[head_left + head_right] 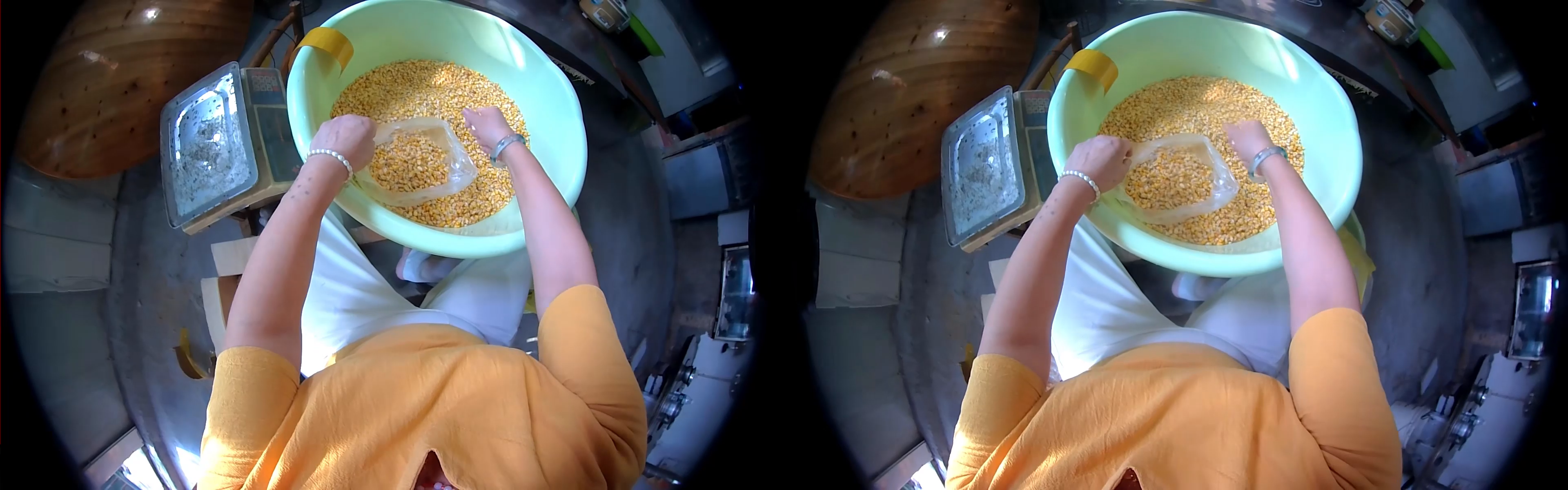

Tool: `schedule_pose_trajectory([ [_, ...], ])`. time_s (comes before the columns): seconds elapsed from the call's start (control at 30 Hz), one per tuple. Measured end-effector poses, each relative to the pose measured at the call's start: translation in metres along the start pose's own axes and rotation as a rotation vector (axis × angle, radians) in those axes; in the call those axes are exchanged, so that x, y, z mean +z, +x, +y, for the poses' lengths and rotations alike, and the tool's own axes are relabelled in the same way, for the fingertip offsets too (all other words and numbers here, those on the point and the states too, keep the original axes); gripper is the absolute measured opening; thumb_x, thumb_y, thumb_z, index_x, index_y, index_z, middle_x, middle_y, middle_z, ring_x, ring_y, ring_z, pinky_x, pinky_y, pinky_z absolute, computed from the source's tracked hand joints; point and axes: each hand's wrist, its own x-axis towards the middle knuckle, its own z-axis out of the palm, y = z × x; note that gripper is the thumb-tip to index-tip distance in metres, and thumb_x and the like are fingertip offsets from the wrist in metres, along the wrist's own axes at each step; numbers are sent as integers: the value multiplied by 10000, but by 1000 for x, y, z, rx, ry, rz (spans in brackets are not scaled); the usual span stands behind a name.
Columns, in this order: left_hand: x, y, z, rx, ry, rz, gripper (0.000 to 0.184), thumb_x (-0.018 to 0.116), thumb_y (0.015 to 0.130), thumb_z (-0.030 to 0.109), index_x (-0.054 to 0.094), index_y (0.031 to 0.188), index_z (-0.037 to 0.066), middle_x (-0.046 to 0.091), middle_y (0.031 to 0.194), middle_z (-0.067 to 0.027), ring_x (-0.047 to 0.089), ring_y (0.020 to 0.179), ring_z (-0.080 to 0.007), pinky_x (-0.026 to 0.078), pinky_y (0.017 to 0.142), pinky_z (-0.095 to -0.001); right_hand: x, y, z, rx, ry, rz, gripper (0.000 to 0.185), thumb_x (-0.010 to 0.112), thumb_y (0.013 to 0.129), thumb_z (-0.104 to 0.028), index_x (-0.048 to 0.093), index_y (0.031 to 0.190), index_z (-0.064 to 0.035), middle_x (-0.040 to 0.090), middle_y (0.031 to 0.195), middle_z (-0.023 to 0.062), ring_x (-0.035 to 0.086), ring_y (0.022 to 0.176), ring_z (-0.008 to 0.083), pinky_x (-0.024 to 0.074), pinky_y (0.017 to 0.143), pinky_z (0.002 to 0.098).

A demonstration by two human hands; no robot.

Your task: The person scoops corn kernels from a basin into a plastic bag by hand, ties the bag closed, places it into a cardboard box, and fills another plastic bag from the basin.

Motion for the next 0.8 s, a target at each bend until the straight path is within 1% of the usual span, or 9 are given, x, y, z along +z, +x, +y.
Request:
schedule_pose_trajectory([
  [0.03, 0, 0, 1, -7, -1, -6, 179, 484, 723, 66, 644, 795, 29, 632, 819, -170, 612, 800, -311, 490, 720, -379, -2, -13, -33, 165, 263, -6, 277, 521, 842, -269, 632, 799, -19, 556, 574, 75, 541, 544, 170, 442, 554, 305],
  [0.13, 5, 2, -2, -15, 20, 1, 165, 493, 757, 120, 640, 802, 59, 627, 791, -143, 607, 770, -283, 483, 699, -369, 14, -10, -55, -124, 171, -76, 280, 533, 834, -285, 635, 771, -33, 541, 572, 64, 487, 513, 154, 438, 553, 302],
  [0.23, 5, 2, -3, -19, 14, 12, 158, 499, 770, 144, 638, 804, 77, 628, 782, -126, 605, 760, -268, 480, 695, -363, 34, -18, -86, -197, -209, -210, 295, 535, 834, -292, 642, 761, -27, 591, 633, 107, 548, 578, 196, 456, 610, 329],
  [0.33, 4, 2, -3, -12, 16, 14, 156, 500, 763, 137, 638, 807, 79, 631, 789, -122, 605, 768, -267, 481, 701, -362, 67, -14, -81, -335, -335, -140, 330, 525, 841, -317, 645, 761, -20, 621, 723, 162, 591, 659, 260, 465, 675, 366],
  [0.37, 4, 2, -4, -6, 21, 14, 156, 500, 760, 135, 638, 808, 80, 632, 791, -121, 606, 771, -267, 481, 704, -362, 73, -13, -82, -308, -378, -185, 346, 501, 854, -328, 649, 778, -24, 627, 797, 177, 602, 757, 299, 460, 734, 390],
  [0.5, 7, 3, -6, -1, 24, 18, 158, 497, 756, 131, 635, 814, 81, 632, 801, -121, 605, 785, -269, 480, 709, -365, 88, -9, -76, -322, -590, -165, 352, 468, 872, -329, 656, 780, -46, 633, 825, 149, 596, 791, 300, 461, 748, 390],
  [0.6, 8, 4, -6, -4, 21, 12, 158, 495, 757, 133, 632, 813, 80, 631, 808, -122, 603, 791, -272, 479, 712, -367, 91, -8, -74, -310, -610, -141, 318, 515, 848, -323, 655, 789, -44, 630, 849, 154, 594, 801, 299, 464, 750, 384],
  [0.7, 8, 4, -7, -4, 11, 16, 155, 495, 756, 137, 628, 807, 76, 630, 809, -123, 602, 794, -276, 478, 712, -369, 94, -2, -64, -353, -578, -127, 220, 571, 805, -247, 652, 842, -45, 632, 871, 145, 597, 819, 287, 468, 766, 368],
  [0.8, 8, 3, -7, -4, 11, 22, 153, 496, 755, 140, 626, 801, 74, 629, 802, -124, 601, 789, -279, 477, 710, -371, 91, -3, -59, -392, -385, -171, 190, 592, 755, -159, 646, 904, -52, 638, 888, 132, 605, 840, 264, 470, 786, 346],
])
